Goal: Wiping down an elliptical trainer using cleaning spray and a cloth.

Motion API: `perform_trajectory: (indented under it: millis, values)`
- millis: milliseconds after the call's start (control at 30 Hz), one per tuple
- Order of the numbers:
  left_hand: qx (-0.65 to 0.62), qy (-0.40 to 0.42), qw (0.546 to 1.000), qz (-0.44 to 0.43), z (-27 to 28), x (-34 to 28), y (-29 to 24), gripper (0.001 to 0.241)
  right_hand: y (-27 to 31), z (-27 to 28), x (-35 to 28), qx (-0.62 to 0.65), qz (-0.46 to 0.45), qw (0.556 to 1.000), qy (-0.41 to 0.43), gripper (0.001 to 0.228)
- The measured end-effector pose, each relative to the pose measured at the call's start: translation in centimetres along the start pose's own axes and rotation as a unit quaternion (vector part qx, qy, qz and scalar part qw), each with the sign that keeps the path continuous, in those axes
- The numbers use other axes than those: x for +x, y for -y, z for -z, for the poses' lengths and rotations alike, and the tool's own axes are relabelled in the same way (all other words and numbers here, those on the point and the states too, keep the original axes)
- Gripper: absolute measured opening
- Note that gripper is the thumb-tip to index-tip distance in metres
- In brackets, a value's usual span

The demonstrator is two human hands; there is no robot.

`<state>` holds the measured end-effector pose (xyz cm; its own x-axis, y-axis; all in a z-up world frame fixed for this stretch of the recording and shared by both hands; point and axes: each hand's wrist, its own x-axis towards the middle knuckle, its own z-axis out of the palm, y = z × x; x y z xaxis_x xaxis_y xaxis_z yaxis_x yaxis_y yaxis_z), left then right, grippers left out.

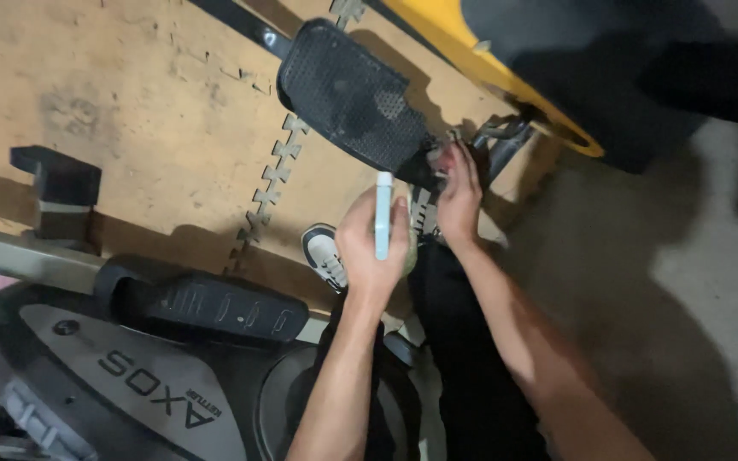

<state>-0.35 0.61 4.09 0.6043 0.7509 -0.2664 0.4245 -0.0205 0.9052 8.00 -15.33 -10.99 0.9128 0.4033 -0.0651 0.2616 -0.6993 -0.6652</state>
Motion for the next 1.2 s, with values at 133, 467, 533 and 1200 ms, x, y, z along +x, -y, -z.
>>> perform_trajectory:
  millis: [133, 467, 533, 1200]
  values:
    - [-0.06, 0.042, 0.997, 0.003, 0.1, -1.1, -4.6, 0.02, 3.1, 5.7, 0.6, 0.004, -0.088, 0.995, 0.04, 0.037]
    - [-0.029, 0.127, 0.991, -0.017, 1.1, -3.0, -11.0, 0.02, 8.9, 19.5, 2.0, -0.041, 0.219, 0.974, -0.036, 0.043]
    - [-0.027, 0.128, 0.991, -0.033, 2.1, -3.0, -11.6, 0.023, 8.8, 20.3, 3.1, -0.083, 0.289, 0.949, -0.091, 0.044]
    - [-0.052, 0.06, 0.997, 0.003, 10.1, -1.0, -11.4, 0.024, 19.2, 12.3, 17.3, -0.38, 0.482, 0.773, 0.162, 0.069]
